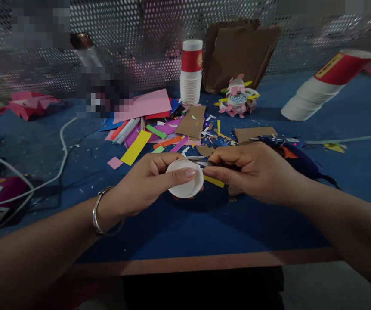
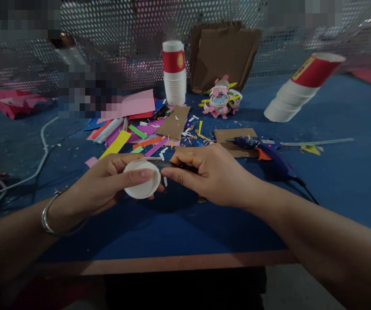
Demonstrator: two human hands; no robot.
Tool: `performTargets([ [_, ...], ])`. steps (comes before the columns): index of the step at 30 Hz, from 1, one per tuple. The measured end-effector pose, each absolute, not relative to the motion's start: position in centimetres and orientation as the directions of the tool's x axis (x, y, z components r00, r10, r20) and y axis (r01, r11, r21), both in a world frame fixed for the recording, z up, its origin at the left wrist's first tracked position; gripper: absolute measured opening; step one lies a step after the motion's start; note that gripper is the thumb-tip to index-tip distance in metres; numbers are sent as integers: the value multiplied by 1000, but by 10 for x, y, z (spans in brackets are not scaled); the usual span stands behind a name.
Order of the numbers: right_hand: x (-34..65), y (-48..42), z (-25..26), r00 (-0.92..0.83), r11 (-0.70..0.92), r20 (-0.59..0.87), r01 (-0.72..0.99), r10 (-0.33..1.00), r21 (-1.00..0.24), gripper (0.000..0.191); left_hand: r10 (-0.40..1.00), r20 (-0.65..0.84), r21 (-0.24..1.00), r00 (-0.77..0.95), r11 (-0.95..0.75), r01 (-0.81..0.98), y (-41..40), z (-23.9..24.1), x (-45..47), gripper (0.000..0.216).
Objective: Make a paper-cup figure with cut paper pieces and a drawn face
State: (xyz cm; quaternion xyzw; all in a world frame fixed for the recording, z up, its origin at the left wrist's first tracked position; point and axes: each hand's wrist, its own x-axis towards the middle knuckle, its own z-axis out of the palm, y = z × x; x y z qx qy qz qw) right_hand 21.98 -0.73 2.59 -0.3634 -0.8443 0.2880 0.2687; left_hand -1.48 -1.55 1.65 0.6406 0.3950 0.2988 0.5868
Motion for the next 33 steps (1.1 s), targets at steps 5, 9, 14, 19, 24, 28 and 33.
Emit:
performTargets([
  [5,222,-4,22,-586,582,243,501,773,-640,40,851,-98,989,516,25,147,-15,17,-15,29],
  [9,222,-4,21,-582,559,221,501,783,-661,42,840,-144,982,523,57,178,-14,19,-15,30],
  [14,220,-4,20,-596,548,199,490,778,-678,44,819,-196,977,539,117,178,-16,21,-12,31],
  [19,222,-4,22,-573,547,207,519,793,-657,41,816,-189,982,546,168,88,-15,22,-14,23],
  [24,223,-5,23,-571,534,201,506,796,-677,45,810,-183,979,558,201,30,-14,21,-16,19],
  [28,222,-6,26,-572,504,178,481,800,-718,45,817,-190,978,545,204,36,-13,22,-16,19],
  [33,219,-8,26,-581,516,197,456,790,-726,41,813,-185,982,552,181,61,-13,22,-17,18],
])
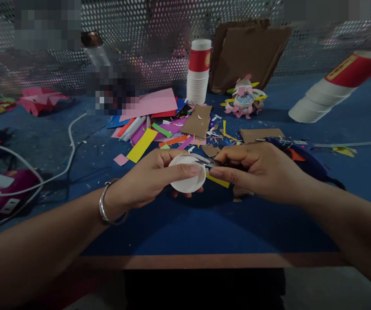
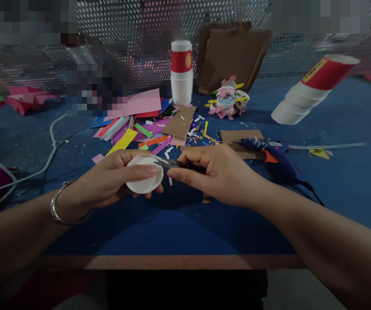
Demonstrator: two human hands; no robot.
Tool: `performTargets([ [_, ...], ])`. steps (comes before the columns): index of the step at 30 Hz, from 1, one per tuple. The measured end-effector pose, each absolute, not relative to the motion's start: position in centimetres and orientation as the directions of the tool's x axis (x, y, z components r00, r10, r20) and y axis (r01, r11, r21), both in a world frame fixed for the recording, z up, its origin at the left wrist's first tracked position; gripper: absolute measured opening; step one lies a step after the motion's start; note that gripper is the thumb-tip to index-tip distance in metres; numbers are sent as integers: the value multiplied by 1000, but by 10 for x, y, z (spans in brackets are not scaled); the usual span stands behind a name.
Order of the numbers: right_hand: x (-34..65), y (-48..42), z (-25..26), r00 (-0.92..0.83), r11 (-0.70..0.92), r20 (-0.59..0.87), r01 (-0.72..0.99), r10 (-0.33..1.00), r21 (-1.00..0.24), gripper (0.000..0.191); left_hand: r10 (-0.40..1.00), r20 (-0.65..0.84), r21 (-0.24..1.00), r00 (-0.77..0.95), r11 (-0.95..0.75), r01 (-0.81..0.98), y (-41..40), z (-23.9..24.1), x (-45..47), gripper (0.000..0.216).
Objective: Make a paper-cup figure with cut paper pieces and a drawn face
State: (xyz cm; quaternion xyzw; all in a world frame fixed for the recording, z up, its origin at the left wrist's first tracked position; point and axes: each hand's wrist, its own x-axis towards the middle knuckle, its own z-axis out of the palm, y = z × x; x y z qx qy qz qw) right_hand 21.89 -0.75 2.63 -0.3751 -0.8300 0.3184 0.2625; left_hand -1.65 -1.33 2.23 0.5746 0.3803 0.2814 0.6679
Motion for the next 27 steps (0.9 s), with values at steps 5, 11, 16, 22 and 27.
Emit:
performTargets([
  [5,218,-9,25,-586,506,191,438,788,-743,37,804,-174,985,568,144,98,-14,21,-15,22],
  [11,220,-8,21,-582,505,192,441,790,-742,38,791,-181,983,585,157,91,-15,23,-15,23],
  [16,220,-8,22,-584,498,175,453,792,-739,36,779,-195,981,596,171,97,-15,24,-16,24],
  [22,218,-10,24,-580,470,147,459,802,-754,39,777,-210,978,594,178,112,-15,24,-14,24],
  [27,218,-8,24,-573,510,187,477,798,-716,39,772,-228,970,594,231,72,-15,24,-11,22],
])
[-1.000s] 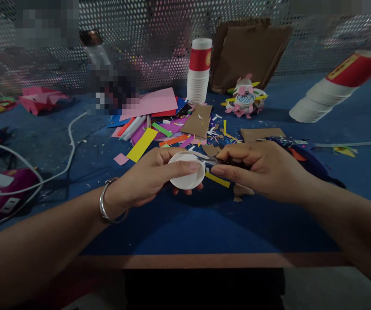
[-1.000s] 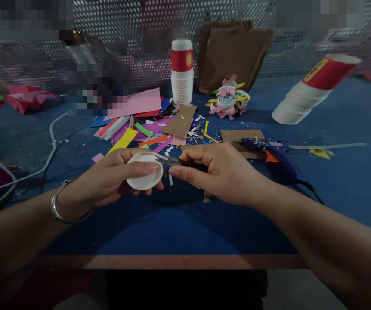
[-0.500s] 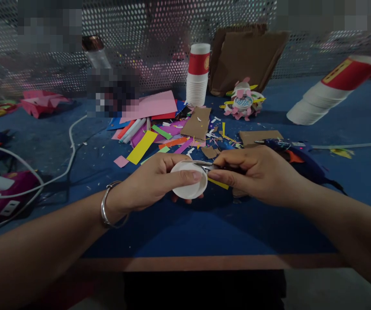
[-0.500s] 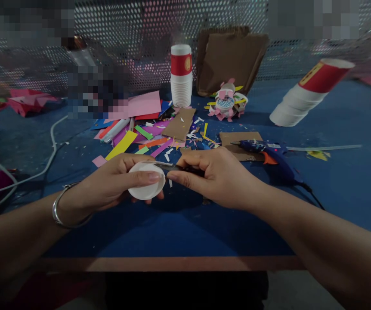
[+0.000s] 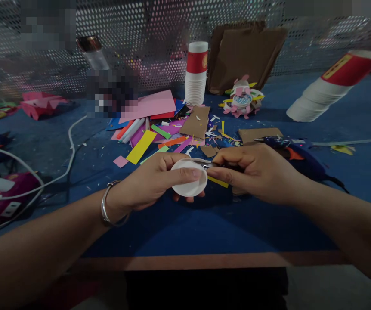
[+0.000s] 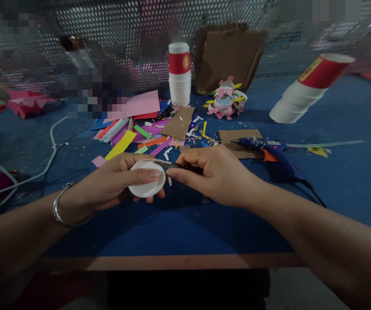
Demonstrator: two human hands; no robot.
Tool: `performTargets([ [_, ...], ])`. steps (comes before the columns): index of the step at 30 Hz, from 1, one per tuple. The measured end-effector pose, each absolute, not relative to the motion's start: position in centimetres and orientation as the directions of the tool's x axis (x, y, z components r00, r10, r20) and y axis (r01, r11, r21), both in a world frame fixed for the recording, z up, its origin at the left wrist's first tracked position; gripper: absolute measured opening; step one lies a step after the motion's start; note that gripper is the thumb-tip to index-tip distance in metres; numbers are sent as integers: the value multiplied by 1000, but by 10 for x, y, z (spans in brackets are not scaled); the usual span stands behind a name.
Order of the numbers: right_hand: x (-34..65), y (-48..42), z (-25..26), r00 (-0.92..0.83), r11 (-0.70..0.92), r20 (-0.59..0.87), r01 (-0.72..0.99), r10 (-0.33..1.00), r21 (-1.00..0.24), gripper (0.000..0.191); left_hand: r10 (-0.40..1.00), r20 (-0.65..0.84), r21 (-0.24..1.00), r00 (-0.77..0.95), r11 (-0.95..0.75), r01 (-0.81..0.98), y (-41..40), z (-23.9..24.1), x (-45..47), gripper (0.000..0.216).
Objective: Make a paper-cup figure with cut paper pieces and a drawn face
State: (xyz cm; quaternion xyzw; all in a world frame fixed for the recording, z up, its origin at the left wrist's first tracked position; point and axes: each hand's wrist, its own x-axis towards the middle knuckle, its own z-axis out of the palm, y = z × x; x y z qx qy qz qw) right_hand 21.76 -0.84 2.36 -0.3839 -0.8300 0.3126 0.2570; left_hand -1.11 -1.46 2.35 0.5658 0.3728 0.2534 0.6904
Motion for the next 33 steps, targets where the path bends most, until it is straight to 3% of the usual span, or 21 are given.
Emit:
performTargets([
  [14,222,-5,24,-550,512,189,522,814,-682,38,799,-260,962,543,260,77,-15,24,-8,21],
  [22,222,-1,26,-441,405,213,406,872,-819,44,740,-340,938,581,310,154,-13,27,-7,24],
  [27,215,-6,24,-553,350,107,355,826,-867,35,714,-327,944,620,216,249,-14,22,-7,27],
  [33,214,-5,19,-564,299,66,332,823,-895,20,819,-219,963,530,94,252,-13,13,-6,23],
])
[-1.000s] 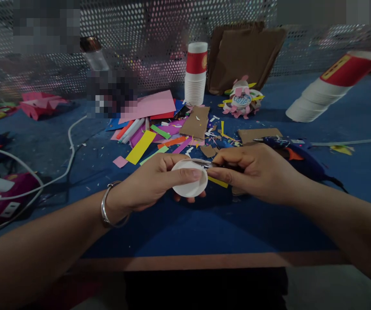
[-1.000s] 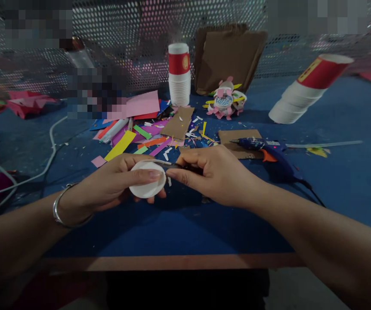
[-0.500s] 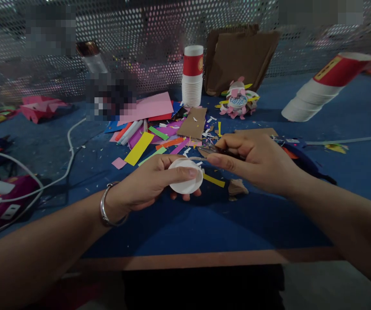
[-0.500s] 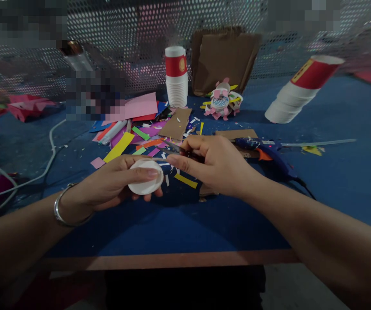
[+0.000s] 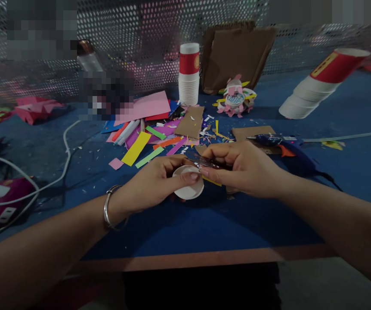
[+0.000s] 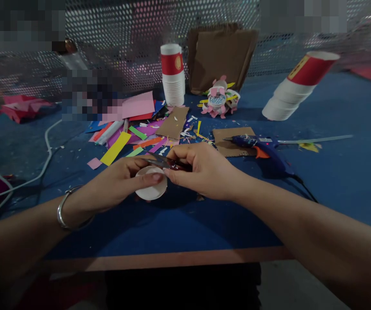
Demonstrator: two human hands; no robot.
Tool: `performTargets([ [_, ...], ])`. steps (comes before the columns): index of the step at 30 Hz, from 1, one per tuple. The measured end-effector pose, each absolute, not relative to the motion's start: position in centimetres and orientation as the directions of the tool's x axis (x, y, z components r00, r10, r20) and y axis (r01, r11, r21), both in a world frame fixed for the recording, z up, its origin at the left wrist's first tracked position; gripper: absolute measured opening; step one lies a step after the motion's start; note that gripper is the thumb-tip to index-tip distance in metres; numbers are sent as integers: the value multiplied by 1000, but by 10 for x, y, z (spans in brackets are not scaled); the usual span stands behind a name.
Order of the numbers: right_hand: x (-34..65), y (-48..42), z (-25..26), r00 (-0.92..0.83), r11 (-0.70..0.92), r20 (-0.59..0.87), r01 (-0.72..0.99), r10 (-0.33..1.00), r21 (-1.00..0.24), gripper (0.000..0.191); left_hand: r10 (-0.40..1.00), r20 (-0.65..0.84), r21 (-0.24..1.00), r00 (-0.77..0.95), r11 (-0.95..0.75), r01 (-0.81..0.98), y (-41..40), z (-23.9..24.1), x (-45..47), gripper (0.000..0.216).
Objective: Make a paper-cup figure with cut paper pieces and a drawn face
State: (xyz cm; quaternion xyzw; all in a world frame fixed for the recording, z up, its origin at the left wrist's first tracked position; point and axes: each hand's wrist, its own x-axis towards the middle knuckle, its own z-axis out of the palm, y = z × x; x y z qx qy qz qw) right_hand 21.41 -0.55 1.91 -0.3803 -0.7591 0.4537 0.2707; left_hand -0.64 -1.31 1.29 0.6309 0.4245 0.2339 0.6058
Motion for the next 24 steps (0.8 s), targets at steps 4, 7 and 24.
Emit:
performTargets([
  [4,212,-5,19,-536,358,138,331,833,-873,14,832,-192,974,521,95,207,-11,11,-6,26],
  [7,214,-4,20,-462,414,223,368,858,-832,11,867,-177,980,467,114,161,-11,15,-7,25],
  [24,217,6,13,-210,399,340,412,917,-819,29,890,-127,958,438,-3,285,-7,17,-9,24],
])
